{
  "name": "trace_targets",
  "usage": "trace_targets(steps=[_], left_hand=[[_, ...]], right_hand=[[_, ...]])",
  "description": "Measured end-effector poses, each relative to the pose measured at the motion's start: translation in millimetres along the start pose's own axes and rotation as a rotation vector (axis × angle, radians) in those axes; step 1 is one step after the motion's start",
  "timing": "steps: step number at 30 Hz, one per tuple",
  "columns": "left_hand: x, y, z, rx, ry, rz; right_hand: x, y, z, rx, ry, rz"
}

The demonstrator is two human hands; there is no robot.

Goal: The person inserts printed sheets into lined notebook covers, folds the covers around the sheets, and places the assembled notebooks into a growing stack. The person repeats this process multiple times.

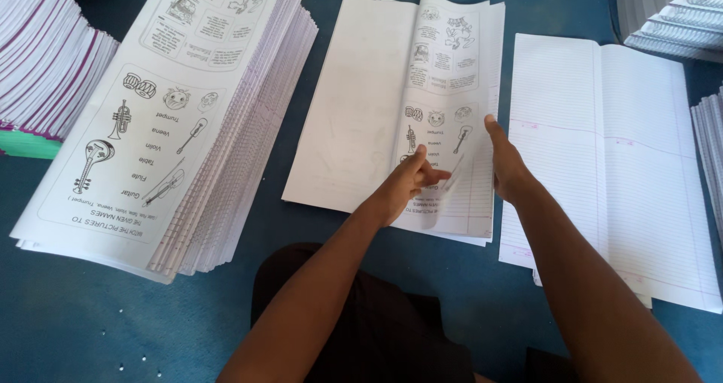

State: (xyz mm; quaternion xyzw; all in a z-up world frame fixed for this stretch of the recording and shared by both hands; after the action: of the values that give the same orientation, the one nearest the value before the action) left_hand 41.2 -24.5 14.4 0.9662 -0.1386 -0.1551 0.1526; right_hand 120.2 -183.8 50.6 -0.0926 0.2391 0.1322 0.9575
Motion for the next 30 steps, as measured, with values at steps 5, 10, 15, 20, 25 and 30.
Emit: trace_targets(steps=[5,10,15,20,25,30], left_hand=[[-2.3,-2.6,-1.3,0.033,0.023,0.039],[-1.8,-54.2,0.6,0.09,0.125,-0.472],[-12.8,-97.7,15.1,0.464,0.051,-0.811],[-13.7,-95.1,18.8,0.428,-0.009,-0.781],[-16.9,-84.1,20.8,0.23,-0.107,-0.657],[-5.1,-73.9,34.0,-0.124,-0.162,-0.445]], right_hand=[[0.8,-1.8,-0.9,-0.042,0.014,-0.021],[9.3,-13.2,-13.6,-0.034,0.054,-0.107],[14.1,-19.2,-22.1,0.082,0.059,-0.056],[14.4,-28.5,-31.5,0.177,0.106,-0.115],[19.0,-34.4,-42.1,0.275,0.131,-0.141],[22.2,-41.6,-42.0,0.234,0.158,-0.158]])
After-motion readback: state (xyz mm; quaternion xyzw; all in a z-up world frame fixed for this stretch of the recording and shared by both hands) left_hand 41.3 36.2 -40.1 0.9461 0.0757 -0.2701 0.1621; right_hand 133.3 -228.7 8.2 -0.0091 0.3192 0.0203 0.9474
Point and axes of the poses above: each hand's wrist, its own x-axis towards the middle knuckle, its own y-axis out of the palm, z = x × y, the point moved 7 cm from there along x, towards the middle knuckle, and after that the axes turned 3 degrees about z, right-handed, at the moved point
